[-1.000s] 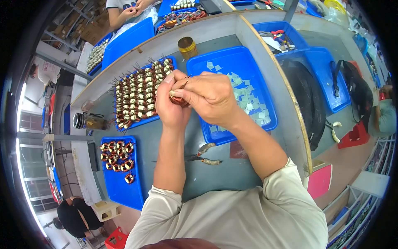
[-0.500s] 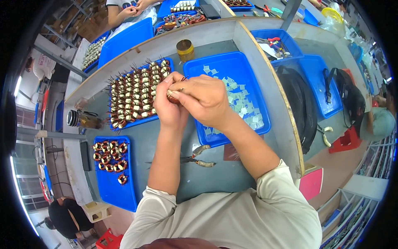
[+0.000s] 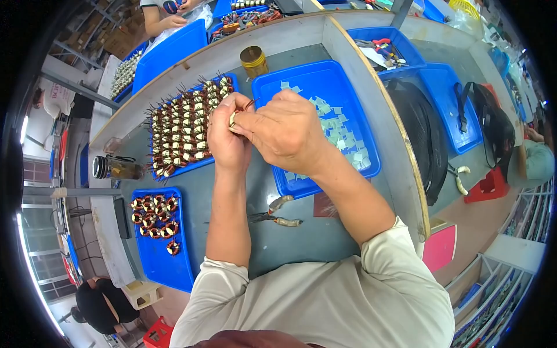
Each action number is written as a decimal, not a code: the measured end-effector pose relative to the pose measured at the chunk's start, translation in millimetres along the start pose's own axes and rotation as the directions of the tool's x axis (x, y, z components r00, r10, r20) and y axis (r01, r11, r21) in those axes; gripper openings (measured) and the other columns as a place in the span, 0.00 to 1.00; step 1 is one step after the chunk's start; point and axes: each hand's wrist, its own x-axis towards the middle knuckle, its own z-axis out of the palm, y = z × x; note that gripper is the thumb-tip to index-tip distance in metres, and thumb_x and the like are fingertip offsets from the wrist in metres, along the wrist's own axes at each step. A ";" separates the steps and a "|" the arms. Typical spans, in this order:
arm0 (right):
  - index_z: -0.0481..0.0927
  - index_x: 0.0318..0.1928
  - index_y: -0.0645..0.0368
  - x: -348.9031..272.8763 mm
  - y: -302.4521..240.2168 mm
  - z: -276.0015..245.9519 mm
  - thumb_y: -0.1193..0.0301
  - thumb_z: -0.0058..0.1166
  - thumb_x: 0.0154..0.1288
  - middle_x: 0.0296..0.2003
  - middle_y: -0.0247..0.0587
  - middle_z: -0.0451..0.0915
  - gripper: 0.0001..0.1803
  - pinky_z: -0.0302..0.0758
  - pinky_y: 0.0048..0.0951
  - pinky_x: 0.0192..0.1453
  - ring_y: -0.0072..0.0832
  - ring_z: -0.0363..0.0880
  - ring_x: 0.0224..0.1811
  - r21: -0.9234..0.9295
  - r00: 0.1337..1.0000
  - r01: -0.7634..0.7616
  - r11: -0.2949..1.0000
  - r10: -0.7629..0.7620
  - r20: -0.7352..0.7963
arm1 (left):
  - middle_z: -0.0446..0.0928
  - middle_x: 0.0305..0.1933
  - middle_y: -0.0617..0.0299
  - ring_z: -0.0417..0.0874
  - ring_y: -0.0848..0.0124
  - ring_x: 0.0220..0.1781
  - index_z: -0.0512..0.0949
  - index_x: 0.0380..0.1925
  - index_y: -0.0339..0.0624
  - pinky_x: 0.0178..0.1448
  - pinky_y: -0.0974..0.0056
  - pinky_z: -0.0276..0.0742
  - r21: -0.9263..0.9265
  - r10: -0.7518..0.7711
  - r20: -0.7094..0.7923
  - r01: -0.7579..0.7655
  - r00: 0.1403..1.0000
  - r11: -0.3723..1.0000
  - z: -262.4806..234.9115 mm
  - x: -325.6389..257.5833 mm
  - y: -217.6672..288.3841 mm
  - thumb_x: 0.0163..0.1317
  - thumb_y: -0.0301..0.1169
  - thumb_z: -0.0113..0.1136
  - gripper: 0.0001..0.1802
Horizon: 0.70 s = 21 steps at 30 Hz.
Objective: The person assembles electronic components by hand, inserting small white tabs into copper-colored coils at a workbench.
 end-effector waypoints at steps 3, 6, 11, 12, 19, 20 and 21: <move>0.88 0.36 0.53 -0.9 2.9 -4.6 0.73 0.73 0.56 0.24 0.34 0.83 0.08 0.68 0.35 0.33 0.31 0.79 0.23 0.000 1.000 -0.024 1.000 0.024 -0.012 | 0.68 0.20 0.70 0.62 0.83 0.20 0.76 0.25 0.39 0.23 0.70 0.55 0.081 0.023 0.054 -0.027 0.998 0.996 -1.0 0.1 -4.3 0.76 0.42 0.42 0.24; 0.88 0.36 0.54 -2.6 0.0 -4.4 0.72 0.73 0.56 0.25 0.35 0.84 0.07 0.69 0.36 0.33 0.32 0.80 0.25 -0.041 0.998 -0.060 0.997 0.061 0.018 | 0.68 0.20 0.70 0.62 0.83 0.20 0.75 0.25 0.39 0.23 0.70 0.55 0.148 0.088 0.050 -0.094 0.995 0.984 -3.5 2.0 -6.9 0.76 0.42 0.42 0.24; 0.87 0.38 0.55 0.8 0.6 4.2 0.72 0.72 0.59 0.26 0.36 0.84 0.07 0.71 0.38 0.34 0.34 0.82 0.28 0.069 0.991 -0.131 0.989 0.129 0.038 | 0.69 0.23 0.69 0.64 0.82 0.22 0.75 0.26 0.39 0.25 0.71 0.57 0.020 0.119 -0.045 -0.118 0.992 0.993 -1.2 2.1 -8.0 0.78 0.43 0.43 0.24; 0.87 0.39 0.55 0.4 0.8 4.9 0.72 0.71 0.59 0.27 0.36 0.84 0.07 0.72 0.38 0.34 0.34 0.83 0.29 0.138 0.987 -0.157 0.978 0.152 0.041 | 0.69 0.23 0.69 0.64 0.82 0.22 0.75 0.26 0.39 0.25 0.71 0.57 0.022 0.119 -0.054 -0.118 0.991 0.993 -1.8 1.0 -5.3 0.78 0.43 0.43 0.24; 0.86 0.39 0.57 4.3 -5.1 1.5 0.73 0.69 0.62 0.26 0.36 0.84 0.06 0.73 0.38 0.34 0.36 0.82 0.28 0.004 0.999 -0.051 0.999 0.051 -0.005 | 0.71 0.23 0.68 0.65 0.81 0.22 0.76 0.28 0.40 0.25 0.71 0.59 0.116 0.121 0.049 -0.126 0.992 0.985 -6.3 2.8 4.1 0.78 0.45 0.43 0.25; 0.86 0.39 0.58 4.5 -4.8 1.7 0.73 0.69 0.62 0.26 0.36 0.83 0.06 0.73 0.38 0.34 0.36 0.82 0.27 0.018 0.998 -0.065 0.998 0.065 -0.015 | 0.71 0.24 0.68 0.66 0.81 0.22 0.77 0.29 0.40 0.25 0.71 0.60 0.064 0.063 0.007 -0.063 0.998 0.996 -1.9 0.6 7.1 0.78 0.46 0.43 0.24; 0.86 0.39 0.58 4.7 -4.9 1.9 0.73 0.69 0.62 0.26 0.36 0.83 0.06 0.73 0.37 0.34 0.36 0.82 0.27 0.033 0.997 -0.077 0.996 0.078 -0.024 | 0.72 0.25 0.68 0.67 0.81 0.23 0.77 0.31 0.40 0.25 0.71 0.62 0.009 0.003 -0.030 -0.003 1.000 1.000 2.2 -1.3 9.2 0.78 0.46 0.43 0.24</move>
